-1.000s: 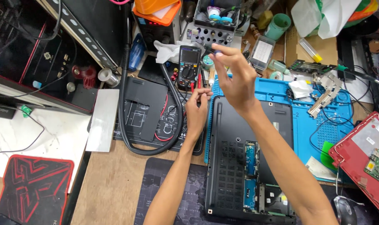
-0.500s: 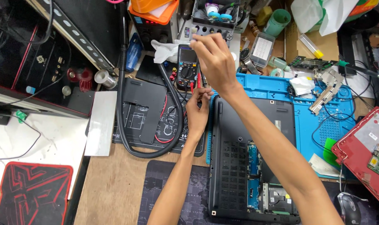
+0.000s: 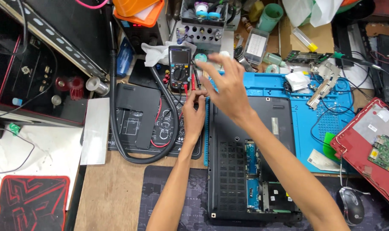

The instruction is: Disassembling a laptop by removing screws and internal components like the optical drive and battery

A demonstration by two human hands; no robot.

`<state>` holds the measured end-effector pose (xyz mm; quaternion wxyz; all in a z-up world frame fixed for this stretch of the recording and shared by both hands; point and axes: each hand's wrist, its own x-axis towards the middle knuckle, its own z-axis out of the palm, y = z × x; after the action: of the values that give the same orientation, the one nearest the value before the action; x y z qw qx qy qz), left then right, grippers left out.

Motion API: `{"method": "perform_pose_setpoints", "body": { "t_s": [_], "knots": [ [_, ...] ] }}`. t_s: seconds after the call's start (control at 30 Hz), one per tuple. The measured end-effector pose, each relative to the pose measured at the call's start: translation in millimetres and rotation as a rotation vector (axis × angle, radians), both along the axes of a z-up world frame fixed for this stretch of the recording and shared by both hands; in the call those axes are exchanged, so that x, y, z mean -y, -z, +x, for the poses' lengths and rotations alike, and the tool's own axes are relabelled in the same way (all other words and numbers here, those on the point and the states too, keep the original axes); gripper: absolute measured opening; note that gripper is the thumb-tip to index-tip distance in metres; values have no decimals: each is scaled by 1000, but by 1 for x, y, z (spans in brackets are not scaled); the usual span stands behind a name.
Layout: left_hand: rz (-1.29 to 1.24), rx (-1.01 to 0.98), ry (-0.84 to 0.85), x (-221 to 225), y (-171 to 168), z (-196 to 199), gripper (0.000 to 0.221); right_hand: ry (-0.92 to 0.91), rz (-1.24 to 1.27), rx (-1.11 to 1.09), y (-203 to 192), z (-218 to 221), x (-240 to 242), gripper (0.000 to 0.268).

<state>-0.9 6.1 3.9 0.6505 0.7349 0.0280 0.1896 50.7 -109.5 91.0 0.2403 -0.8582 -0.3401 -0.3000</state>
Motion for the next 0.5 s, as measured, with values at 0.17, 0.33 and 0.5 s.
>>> {"method": "perform_pose_setpoints", "body": {
  "t_s": [0.17,0.33,0.5],
  "knots": [
    [221,7,-8,5,3,0,21,57,-39,-268,9,-62,71,32],
    [420,64,23,12,1,-3,19,258,85,-527,19,-129,137,36],
    [518,46,68,19,-20,-24,23,426,127,-526,32,-182,172,45]
  ]
}}
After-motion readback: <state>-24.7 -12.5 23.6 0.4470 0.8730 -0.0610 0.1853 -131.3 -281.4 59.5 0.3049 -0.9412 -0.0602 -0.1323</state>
